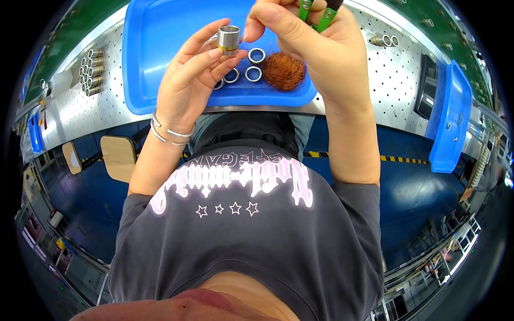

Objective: The person uses pliers to manipulate small metal rings and cylindrical parts over a blue tray. They repeatedly pick up a metal cylinder, use the pliers to adjust or place a ring, and then set the cylinder down on the tray or nearby surface.

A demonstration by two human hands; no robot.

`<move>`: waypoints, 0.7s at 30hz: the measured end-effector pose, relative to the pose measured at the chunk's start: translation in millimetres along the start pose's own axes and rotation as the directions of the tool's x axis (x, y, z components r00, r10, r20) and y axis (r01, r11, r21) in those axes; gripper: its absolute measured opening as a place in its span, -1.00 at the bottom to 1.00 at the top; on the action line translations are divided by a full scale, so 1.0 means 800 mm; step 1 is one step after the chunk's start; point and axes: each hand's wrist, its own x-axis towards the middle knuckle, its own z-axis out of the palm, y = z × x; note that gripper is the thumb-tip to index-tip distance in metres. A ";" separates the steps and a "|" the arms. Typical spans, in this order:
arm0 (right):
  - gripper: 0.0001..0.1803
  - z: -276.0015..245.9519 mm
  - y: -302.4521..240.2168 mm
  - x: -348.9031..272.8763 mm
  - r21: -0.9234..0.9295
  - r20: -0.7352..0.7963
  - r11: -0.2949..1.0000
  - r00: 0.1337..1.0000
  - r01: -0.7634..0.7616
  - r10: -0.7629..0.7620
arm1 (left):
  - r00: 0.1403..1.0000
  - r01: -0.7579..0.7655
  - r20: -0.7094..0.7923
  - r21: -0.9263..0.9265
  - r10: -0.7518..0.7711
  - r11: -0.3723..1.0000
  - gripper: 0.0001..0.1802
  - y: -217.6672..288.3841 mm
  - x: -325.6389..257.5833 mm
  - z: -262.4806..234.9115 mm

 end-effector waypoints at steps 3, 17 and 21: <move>-0.88 -0.002 0.004 0.003 0.019 0.017 1.000 1.000 0.018 -0.018 | 1.000 -0.007 -0.003 0.002 0.007 1.000 -0.53 0.002 0.000 0.001; -0.85 0.012 0.005 0.024 0.134 0.003 0.991 1.000 0.012 -0.012 | 0.995 -0.082 0.075 0.140 0.072 0.987 -0.52 -0.008 0.001 -0.006; -0.83 0.014 0.020 0.048 0.141 -0.133 0.990 0.991 0.025 -0.007 | 0.994 -0.085 0.081 0.142 0.074 0.986 -0.51 -0.012 -0.002 -0.001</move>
